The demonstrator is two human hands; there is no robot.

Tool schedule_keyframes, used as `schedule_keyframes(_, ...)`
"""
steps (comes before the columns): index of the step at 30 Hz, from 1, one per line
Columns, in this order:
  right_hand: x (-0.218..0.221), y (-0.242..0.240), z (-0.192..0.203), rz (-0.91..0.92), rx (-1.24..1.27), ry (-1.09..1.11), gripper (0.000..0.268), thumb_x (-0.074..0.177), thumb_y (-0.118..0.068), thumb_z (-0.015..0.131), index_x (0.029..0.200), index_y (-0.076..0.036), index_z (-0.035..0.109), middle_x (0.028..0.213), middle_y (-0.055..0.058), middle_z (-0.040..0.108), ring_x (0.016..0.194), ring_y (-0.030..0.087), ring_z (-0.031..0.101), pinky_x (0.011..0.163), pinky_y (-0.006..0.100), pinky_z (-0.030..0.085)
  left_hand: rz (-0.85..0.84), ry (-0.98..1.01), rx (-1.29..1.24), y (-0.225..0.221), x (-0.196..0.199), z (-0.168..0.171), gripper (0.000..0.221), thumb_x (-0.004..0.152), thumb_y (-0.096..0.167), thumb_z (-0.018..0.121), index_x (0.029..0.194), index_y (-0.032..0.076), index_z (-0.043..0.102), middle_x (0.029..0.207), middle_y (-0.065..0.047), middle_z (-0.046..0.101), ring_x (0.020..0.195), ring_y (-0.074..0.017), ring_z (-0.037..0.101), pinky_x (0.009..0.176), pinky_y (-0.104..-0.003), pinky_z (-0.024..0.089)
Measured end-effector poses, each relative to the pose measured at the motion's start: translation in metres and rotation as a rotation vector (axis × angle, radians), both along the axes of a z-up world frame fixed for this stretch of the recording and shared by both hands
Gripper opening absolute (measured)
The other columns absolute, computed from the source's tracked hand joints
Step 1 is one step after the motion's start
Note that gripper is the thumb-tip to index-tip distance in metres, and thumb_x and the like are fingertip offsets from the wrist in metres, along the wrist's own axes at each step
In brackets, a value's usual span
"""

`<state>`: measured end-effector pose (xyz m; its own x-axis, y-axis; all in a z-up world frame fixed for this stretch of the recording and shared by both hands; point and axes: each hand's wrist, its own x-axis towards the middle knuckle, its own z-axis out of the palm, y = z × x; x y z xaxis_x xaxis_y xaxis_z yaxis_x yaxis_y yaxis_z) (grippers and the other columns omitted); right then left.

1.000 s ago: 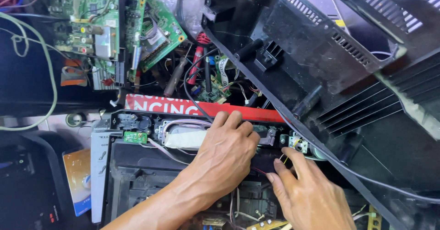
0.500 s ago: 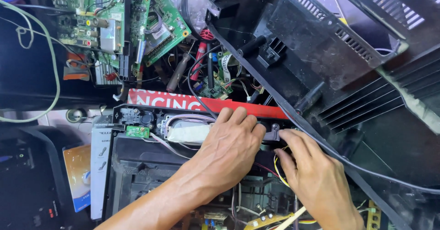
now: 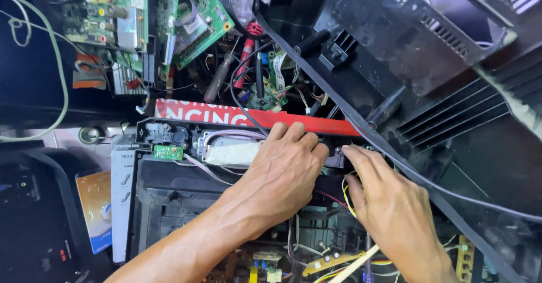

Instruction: Connecting internal ribbon cables and wire connectors to a circuit board inside a disassembled television.

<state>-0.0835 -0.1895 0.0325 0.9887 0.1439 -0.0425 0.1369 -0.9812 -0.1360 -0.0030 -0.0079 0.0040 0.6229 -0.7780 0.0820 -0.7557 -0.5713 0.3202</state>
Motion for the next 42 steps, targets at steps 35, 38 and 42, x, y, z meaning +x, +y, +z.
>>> schedule_keyframes(35, -0.015, 0.024, 0.011, 0.167, 0.08, 0.11, 0.051, 0.105, -0.045, 0.042, 0.13, -0.009, 0.068, 0.128, 0.006, 0.072, 0.1, 0.03, 0.061, 0.09, 0.045, 0.049, 0.016, 0.011, -0.101, 0.01, 0.005, 0.007, 0.005, 0.081, 0.011, 0.057, 0.085, 0.014, 0.059, 0.083, -0.005, 0.064, 0.083, -0.0308, 0.054, 0.072, -0.046, 0.041)
schedule_keyframes(38, -0.01, 0.016, 0.017, 0.082, 0.179, 0.231, 0.042, 0.106, -0.036, 0.04, 0.12, -0.007, 0.067, 0.117, 0.011, 0.073, 0.1, 0.031, 0.067, 0.09, 0.047, 0.052, -0.016, 0.09, -0.036, 0.01, 0.006, 0.005, 0.008, 0.076, 0.008, 0.06, 0.079, 0.015, 0.06, 0.081, -0.005, 0.067, 0.085, -0.031, 0.056, 0.074, -0.046, 0.04)
schedule_keyframes(42, -0.014, 0.011, 0.005, -0.007, 0.265, 0.055, 0.014, 0.1, -0.009, 0.057, 0.113, -0.007, 0.061, 0.094, 0.009, 0.076, 0.069, 0.036, 0.071, 0.061, 0.049, 0.054, -0.036, 0.112, 0.01, 0.01, 0.004, -0.002, 0.014, 0.069, 0.002, 0.064, 0.071, 0.016, 0.059, 0.068, -0.005, 0.068, 0.083, -0.0308, 0.055, 0.074, -0.043, 0.038)
